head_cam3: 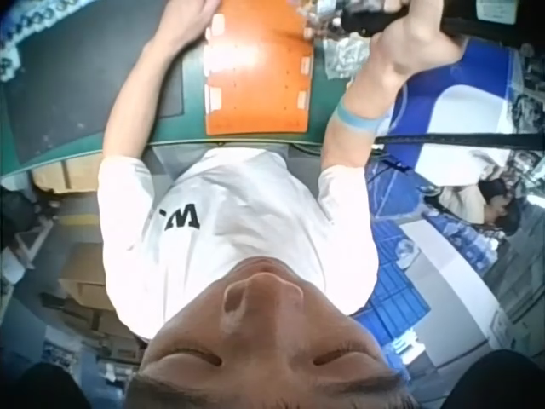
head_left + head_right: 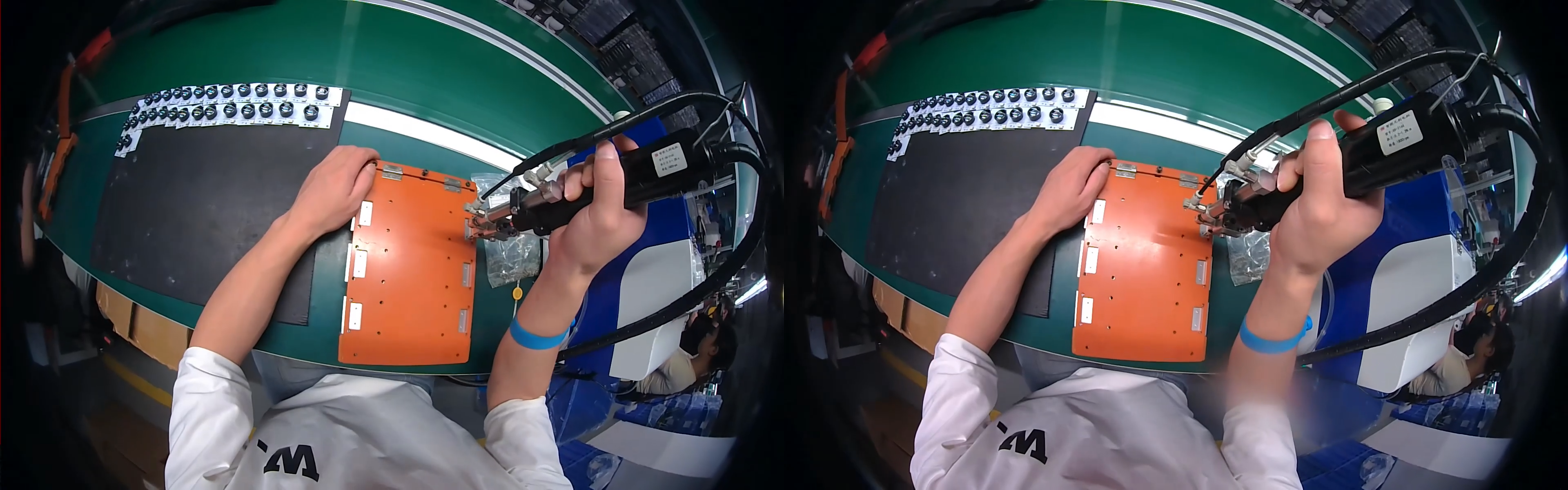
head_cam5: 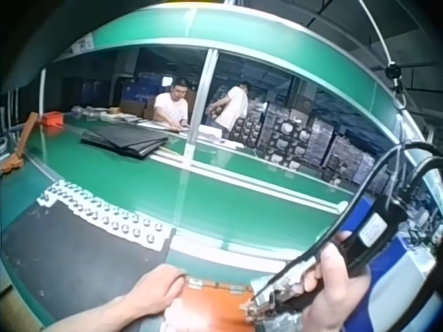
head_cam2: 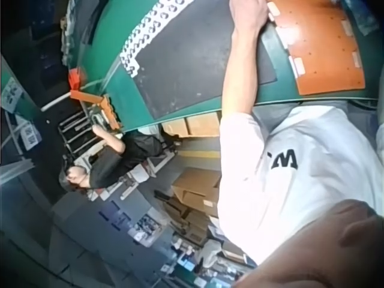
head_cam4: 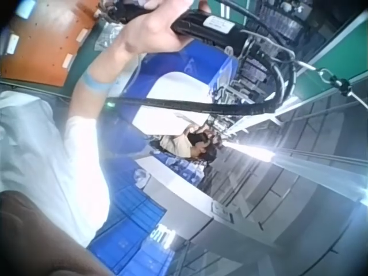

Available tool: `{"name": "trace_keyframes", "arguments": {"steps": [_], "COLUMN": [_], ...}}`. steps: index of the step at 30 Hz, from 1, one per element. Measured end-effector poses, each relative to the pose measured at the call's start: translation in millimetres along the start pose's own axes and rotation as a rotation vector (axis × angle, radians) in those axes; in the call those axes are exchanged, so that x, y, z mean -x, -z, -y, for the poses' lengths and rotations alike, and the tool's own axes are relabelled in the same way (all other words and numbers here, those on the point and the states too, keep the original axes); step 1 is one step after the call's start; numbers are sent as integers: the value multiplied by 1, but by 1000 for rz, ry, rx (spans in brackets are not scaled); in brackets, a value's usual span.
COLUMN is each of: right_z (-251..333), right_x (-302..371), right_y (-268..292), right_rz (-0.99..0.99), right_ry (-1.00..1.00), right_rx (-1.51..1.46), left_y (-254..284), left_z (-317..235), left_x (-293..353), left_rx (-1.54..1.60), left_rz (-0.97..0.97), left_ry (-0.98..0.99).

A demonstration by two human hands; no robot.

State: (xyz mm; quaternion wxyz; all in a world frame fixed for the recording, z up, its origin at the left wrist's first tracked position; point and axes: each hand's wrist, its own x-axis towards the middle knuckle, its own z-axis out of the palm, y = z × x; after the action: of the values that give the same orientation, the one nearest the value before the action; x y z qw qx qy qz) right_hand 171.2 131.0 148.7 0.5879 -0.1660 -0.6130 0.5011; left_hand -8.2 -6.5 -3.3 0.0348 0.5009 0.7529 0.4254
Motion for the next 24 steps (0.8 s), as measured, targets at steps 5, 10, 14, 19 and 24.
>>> {"name": "trace_keyframes", "arguments": {"steps": [5,10,14,19,24], "right_z": [-1,2,-8,18,37], "right_x": [1,1,8,-17,-25], "right_y": [-3,5,-4,10,17], "right_rz": [-17,45,54,-89,-97], "right_ry": [-28,-42,39,128,114], "right_rx": [0,-8,15,50,-33], "left_y": [0,0,-1,-2,-1], "left_z": [1,-2,2,-1,-1], "left_x": [0,-1,2,0,0], "left_rx": [-1,9,8,33,12], "left_rz": [10,-8,-35,-25,-16], "left_ry": [4,-28,-37,-18,-45]}}
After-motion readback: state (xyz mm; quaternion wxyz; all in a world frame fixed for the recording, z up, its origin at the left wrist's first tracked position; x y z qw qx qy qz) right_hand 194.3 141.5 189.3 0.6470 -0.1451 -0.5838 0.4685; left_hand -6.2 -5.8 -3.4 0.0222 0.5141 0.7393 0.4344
